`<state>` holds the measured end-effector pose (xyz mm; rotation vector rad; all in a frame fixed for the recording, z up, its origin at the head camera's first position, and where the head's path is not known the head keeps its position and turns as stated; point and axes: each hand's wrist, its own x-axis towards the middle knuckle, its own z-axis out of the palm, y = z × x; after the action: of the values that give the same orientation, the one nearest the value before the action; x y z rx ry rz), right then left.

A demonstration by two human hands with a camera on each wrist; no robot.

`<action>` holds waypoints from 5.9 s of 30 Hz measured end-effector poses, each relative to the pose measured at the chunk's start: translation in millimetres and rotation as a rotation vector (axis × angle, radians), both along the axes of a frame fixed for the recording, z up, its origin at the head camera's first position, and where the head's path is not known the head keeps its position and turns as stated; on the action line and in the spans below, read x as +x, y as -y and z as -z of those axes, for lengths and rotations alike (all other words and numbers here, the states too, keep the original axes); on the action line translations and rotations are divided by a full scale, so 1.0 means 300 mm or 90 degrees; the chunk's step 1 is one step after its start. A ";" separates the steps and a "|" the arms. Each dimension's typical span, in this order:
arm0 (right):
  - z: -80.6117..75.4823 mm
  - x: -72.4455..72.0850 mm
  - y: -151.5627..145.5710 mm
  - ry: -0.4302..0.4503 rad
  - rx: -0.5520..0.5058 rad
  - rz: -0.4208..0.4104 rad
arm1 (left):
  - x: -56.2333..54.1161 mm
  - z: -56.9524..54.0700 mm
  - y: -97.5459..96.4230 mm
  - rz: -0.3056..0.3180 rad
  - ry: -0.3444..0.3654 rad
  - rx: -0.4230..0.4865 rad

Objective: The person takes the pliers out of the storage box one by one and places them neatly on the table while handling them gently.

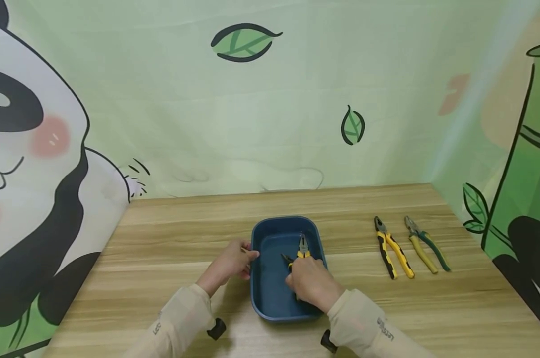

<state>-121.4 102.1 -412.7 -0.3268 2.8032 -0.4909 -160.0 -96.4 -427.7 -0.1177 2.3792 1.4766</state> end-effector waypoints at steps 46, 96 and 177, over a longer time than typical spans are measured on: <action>-0.044 -0.012 -0.042 0.050 -0.230 0.070 | -0.001 0.002 -0.003 -0.002 0.008 0.001; -0.248 -0.023 -0.040 -0.048 -0.241 0.042 | -0.004 0.005 0.003 0.013 -0.005 -0.004; -0.233 0.006 0.019 -0.363 -0.095 0.019 | -0.009 0.005 0.005 0.009 0.011 -0.013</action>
<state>-119.6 96.4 -342.8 -0.5287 3.3297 -0.7097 -162.7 -97.9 -429.4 -0.1181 2.3777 1.4400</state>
